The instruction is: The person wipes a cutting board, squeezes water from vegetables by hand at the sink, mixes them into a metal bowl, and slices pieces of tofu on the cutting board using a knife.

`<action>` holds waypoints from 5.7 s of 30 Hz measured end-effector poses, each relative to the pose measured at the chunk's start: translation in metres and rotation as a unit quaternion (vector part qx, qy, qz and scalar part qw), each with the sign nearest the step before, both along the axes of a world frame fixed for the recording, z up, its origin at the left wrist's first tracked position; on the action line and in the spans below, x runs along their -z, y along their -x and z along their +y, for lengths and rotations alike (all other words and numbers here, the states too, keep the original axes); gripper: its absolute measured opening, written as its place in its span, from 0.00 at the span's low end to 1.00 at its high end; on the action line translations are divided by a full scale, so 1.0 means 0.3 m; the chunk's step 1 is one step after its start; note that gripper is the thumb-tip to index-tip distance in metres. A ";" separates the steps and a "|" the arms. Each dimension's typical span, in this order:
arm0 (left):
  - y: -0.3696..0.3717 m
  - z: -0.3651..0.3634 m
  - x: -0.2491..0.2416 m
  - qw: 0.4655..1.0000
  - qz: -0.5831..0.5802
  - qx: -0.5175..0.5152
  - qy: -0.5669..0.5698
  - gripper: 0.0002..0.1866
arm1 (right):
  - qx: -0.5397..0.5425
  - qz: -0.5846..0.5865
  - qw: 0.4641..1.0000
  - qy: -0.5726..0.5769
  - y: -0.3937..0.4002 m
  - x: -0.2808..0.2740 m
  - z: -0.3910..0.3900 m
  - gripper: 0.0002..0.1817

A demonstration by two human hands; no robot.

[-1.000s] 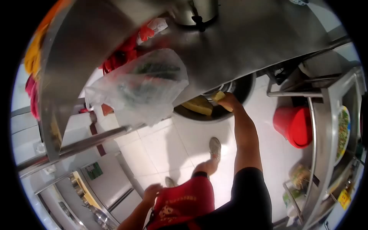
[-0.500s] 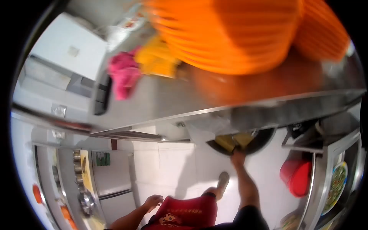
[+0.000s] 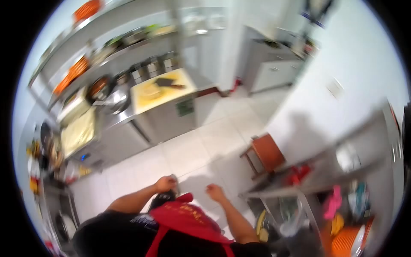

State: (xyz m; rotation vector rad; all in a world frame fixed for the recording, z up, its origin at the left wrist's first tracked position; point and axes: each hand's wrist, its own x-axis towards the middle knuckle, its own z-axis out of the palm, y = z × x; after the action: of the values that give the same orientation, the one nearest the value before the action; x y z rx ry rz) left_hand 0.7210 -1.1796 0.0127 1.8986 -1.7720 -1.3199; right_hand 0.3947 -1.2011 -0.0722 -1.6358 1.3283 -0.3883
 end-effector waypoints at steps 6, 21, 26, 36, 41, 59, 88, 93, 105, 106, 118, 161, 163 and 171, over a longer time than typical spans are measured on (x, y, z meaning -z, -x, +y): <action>-0.557 -0.330 -0.037 0.996 -0.024 -0.057 0.060 0.19 | 0.061 0.122 0.988 0.075 -0.298 -0.204 -0.547 0.15; -0.969 -1.414 -0.265 0.932 -0.274 -0.098 0.218 0.41 | -0.161 0.267 0.888 0.337 -1.292 -0.490 -1.848 0.35; -1.049 -1.612 -0.157 0.902 -0.401 -0.042 0.157 0.49 | -0.251 0.371 0.865 0.225 -1.385 -0.389 -2.038 0.35; -0.787 -1.680 -0.180 0.915 -0.195 -0.354 0.014 0.49 | -0.257 0.225 0.933 0.110 -1.280 -0.534 -2.205 0.34; -0.804 -1.679 -0.222 0.917 -0.251 -0.292 0.104 0.39 | -0.237 0.128 0.961 0.055 -1.240 -0.594 -2.253 0.19; -0.870 -1.698 -0.172 0.936 -0.280 -0.141 0.162 0.26 | -0.407 0.193 0.888 0.093 -1.496 -0.760 -2.186 0.12; -0.866 -1.740 -0.163 0.941 -0.247 -0.191 0.128 0.35 | -0.458 0.219 0.848 0.149 -1.491 -0.738 -2.201 0.10; -0.866 -1.744 -0.174 0.947 -0.234 -0.188 0.109 0.36 | -0.484 0.251 0.827 0.140 -1.503 -0.747 -2.209 0.12; -0.859 -1.747 -0.170 0.947 -0.216 -0.208 0.110 0.38 | -0.498 0.303 0.806 0.102 -1.527 -0.734 -2.227 0.13; -0.862 -1.750 -0.176 0.949 -0.208 -0.211 0.103 0.38 | -0.499 0.303 0.805 0.102 -1.532 -0.732 -2.224 0.13; -0.874 -1.770 -0.183 0.950 -0.192 -0.228 0.094 0.40 | -0.496 0.327 0.799 0.093 -1.535 -0.735 -2.234 0.13; -0.871 -1.915 -0.198 0.970 -0.186 -0.113 0.109 0.20 | -0.195 0.164 0.964 0.079 -1.181 -0.636 -2.148 0.14; -0.838 -1.902 -0.157 0.968 -0.200 -0.099 0.119 0.21 | -0.220 0.175 0.957 0.072 -1.177 -0.640 -2.154 0.13; -0.811 -1.836 -0.147 0.929 -0.226 -0.137 0.260 0.14 | -0.282 0.176 0.943 0.005 -1.237 -0.644 -2.086 0.14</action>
State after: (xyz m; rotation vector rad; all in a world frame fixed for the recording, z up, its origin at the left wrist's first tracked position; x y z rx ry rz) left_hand 0.9644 -1.7304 0.0567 2.1149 -1.7206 -0.2752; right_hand 0.7659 -1.8269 0.1210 -2.0674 1.0321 0.2537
